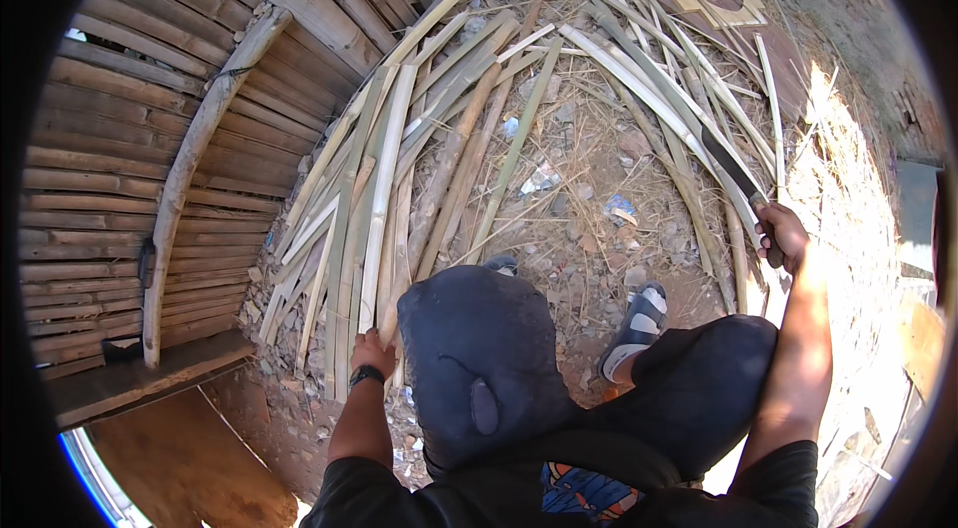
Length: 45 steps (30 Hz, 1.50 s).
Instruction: The person sits on the ground and uses a knife to shave thin strips from a piece of wood. They hold the wood in their left hand and repeatedly scrape the blade along its length to remove layers, creating wood shavings.
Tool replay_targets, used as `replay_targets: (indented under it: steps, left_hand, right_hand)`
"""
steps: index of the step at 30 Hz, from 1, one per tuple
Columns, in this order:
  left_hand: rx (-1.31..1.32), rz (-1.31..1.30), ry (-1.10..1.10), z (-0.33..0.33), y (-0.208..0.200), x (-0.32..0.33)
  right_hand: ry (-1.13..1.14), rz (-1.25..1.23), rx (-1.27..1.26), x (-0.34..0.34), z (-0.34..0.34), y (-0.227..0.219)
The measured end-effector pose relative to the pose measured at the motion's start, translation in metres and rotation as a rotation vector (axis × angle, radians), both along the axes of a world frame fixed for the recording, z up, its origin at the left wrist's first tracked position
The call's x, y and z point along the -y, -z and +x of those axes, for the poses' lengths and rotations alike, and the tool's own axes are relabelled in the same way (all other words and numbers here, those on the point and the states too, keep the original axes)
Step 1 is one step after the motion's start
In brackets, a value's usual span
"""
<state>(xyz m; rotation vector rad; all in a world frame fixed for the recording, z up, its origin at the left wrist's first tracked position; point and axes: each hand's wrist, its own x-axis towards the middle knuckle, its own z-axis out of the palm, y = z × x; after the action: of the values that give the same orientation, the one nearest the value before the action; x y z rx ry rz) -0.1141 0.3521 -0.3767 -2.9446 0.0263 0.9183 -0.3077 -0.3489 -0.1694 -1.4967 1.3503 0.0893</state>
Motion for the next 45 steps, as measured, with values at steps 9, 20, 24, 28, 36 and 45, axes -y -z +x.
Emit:
replay_targets:
  steps: [9, 20, 24, 28, 36, 45]
  left_hand:
    - [0.215, -0.122, -0.253, 0.037, 0.051, -0.006]
    - [0.097, 0.002, -0.433, 0.045, 0.057, 0.046]
    - [0.057, -0.034, -0.404, 0.042, 0.03, 0.051]
    - [0.22, -0.033, -0.089, 0.04, 0.031, 0.026]
    - [0.639, -0.395, 0.097, 0.086, -0.065, 0.037]
    - [0.444, -0.351, 0.252, 0.109, -0.202, 0.109]
  right_hand:
    - [-0.056, 0.024, -0.057, 0.006, -0.005, 0.0]
    - [-0.074, -0.039, -0.039, -0.003, 0.014, 0.002]
    - [-0.125, -0.033, -0.023, -0.005, 0.017, 0.002]
    - [-0.136, -0.023, 0.019, -0.015, 0.025, -0.006]
    - [-0.181, -0.1, 0.071, -0.013, 0.019, -0.012]
    - [-0.208, -0.252, 0.25, -0.021, 0.021, -0.02]
